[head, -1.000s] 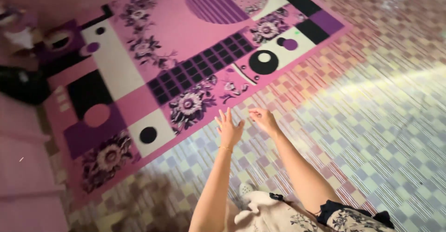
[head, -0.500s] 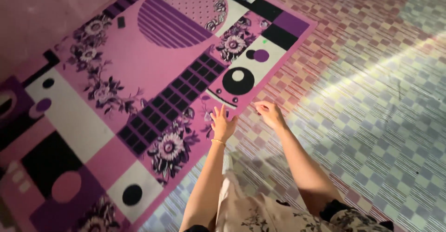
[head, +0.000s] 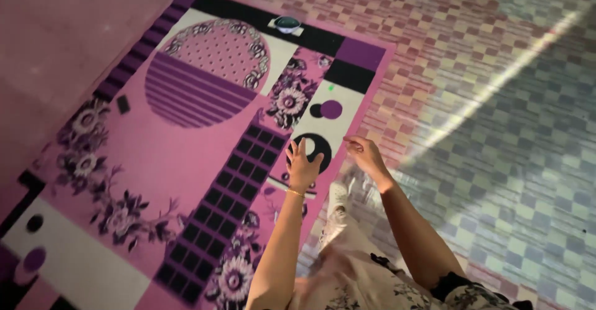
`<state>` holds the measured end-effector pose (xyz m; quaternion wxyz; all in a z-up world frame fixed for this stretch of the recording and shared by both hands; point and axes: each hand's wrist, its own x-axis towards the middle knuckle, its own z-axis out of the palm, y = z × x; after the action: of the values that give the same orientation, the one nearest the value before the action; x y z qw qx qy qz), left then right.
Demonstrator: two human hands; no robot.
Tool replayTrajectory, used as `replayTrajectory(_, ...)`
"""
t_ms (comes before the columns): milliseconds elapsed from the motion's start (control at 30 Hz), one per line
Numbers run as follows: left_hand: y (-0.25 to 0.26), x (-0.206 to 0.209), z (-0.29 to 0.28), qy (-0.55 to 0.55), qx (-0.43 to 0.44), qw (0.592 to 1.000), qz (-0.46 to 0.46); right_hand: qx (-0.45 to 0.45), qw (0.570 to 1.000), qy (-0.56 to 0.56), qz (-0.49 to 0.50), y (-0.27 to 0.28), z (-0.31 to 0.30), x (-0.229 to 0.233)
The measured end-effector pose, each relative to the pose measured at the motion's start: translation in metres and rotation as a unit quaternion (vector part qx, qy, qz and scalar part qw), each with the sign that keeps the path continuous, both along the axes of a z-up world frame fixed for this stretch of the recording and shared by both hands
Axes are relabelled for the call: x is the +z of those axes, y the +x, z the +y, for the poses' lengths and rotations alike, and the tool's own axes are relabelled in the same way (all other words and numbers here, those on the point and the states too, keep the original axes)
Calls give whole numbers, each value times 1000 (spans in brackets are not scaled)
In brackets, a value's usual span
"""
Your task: The person is seen collecting various paper crafts and folding a patterned cloth in a home environment.
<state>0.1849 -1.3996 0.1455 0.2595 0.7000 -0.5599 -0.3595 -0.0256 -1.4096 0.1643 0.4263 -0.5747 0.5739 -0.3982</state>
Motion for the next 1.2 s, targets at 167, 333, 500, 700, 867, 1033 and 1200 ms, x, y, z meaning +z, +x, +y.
replayTrajectory(167, -18, -18, -141, -31, -14, 999, -36, 20, 999, -34, -13, -25, -138, -24)
replayTrajectory(333, -35, 4, -264, -20, -16, 999, -33, 29, 998, -42, 22, -37, -274, -8)
replayTrajectory(500, -51, -10, -375, -1, -19, 999, -39, 3, 1000, -20, 4, -45, -375, 14)
replayTrajectory(700, -67, -29, -528, 13, -43, 999, -19, -27, 999, -29, -28, -65, -524, -30)
replayTrajectory(867, -67, -70, -702, -79, -101, 991, -21, -84, 996, -34, 5, -82, -661, 0)
replayTrajectory(1033, -87, -19, -831, -63, -119, 991, -19, -131, 988, -35, 74, -113, -764, 11)
replayTrajectory(1200, -133, 1, -927, 14, -155, 988, 4, -199, 979, 17, 30, -161, -855, -10)
